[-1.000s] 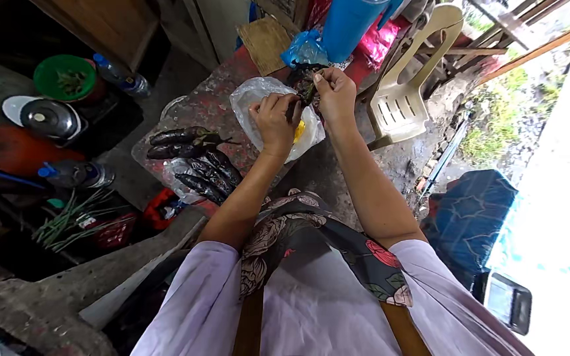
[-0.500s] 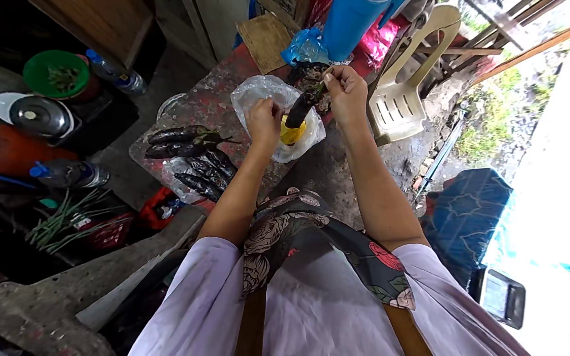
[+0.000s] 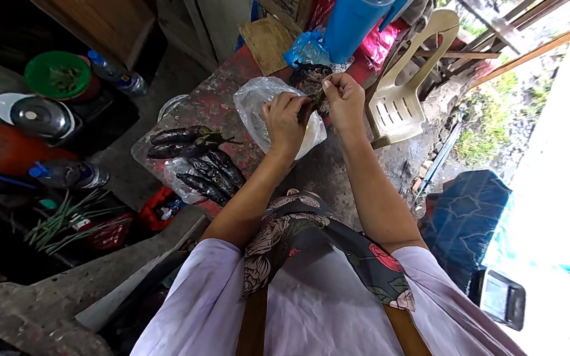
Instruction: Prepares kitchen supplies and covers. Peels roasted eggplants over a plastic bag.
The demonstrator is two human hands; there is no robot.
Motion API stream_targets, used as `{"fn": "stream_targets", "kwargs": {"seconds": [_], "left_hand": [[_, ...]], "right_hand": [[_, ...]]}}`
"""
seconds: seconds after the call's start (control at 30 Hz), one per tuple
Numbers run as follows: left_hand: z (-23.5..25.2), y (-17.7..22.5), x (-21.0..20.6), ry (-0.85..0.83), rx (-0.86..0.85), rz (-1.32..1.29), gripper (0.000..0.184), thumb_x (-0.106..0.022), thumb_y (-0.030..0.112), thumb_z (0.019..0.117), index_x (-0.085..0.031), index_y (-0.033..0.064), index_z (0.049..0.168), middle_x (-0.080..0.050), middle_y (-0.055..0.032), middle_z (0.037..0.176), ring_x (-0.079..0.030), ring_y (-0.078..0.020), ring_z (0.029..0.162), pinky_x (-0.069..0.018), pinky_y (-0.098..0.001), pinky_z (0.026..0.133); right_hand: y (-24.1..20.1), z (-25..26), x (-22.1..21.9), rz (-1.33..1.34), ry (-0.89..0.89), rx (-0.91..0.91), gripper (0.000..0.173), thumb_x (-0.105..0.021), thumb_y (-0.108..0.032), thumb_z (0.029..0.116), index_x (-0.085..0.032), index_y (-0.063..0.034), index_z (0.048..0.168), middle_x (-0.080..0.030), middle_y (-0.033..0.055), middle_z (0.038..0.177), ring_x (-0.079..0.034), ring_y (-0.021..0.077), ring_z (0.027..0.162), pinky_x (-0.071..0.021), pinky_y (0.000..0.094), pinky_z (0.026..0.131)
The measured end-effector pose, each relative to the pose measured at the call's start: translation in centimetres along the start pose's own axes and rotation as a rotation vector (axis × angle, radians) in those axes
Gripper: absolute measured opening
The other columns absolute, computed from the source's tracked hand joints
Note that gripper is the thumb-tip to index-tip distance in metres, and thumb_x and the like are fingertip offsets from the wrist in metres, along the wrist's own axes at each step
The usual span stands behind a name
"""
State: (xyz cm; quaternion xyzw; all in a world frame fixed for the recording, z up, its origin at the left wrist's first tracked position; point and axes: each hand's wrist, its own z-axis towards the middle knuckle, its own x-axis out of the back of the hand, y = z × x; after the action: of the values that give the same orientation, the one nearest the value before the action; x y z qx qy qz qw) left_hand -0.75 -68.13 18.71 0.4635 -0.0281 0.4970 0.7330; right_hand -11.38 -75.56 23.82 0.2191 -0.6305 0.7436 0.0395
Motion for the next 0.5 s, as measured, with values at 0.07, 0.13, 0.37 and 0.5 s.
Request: {"fn": "stream_targets", "kwargs": {"seconds": [0.07,0.13,0.37,0.5], "left_hand": [[0.1,-0.2,0.0,-0.009,-0.002,0.016,0.011,-0.071,0.014,0.0934,-0.079,0.0079,0.099,-0.074,-0.0135,0.1,-0.069,-0.0287,0.095,-0.0454,-0.0495,0.089],[0.3,-0.5,0.4,-0.05,0.051,0.023,0.014,-0.067,0.013,0.0966,-0.076,0.005,0.102,-0.072,-0.0156,0.102,-0.068,-0.0299,0.093,-0.0464,-0.0502,0.088],[0.7,-2.3,1.1,-0.173,0.287,-0.106,0.017,-0.067,0.014,0.0965,-0.071,0.0016,0.107,-0.068,-0.0147,0.102,-0.065,-0.0268,0.089,-0.0482,-0.0483,0.087],[0.4,-1.0,0.9,-0.18,0.255,-0.24,0.019,-0.064,0.013,0.099,-0.076,0.0034,0.11,-0.071,-0.013,0.103,-0.067,-0.0201,0.088,-0.0525,-0.037,0.084]], "right_hand": [[0.0,-0.1,0.0,-0.008,-0.01,0.005,0.015,-0.058,-0.007,0.102,-0.068,0.0021,0.108,-0.068,0.0083,0.097,-0.064,0.0079,0.086,-0.0531,0.0266,0.082],[0.0,-0.2,0.2,-0.009,-0.012,0.01,0.016,-0.057,-0.008,0.1025,-0.068,0.0021,0.109,-0.068,0.008,0.098,-0.064,0.0072,0.086,-0.0526,0.0258,0.082],[0.5,0.3,0.9,0.087,0.0,0.034,0.013,-0.056,-0.005,0.1022,-0.067,0.002,0.106,-0.066,0.0054,0.096,-0.062,0.0038,0.086,-0.0517,0.0216,0.081],[0.6,0.2,0.7,0.102,0.004,0.021,0.015,-0.056,-0.005,0.1024,-0.067,0.0027,0.108,-0.066,0.0052,0.095,-0.062,0.0036,0.085,-0.0517,0.0217,0.08]]}}
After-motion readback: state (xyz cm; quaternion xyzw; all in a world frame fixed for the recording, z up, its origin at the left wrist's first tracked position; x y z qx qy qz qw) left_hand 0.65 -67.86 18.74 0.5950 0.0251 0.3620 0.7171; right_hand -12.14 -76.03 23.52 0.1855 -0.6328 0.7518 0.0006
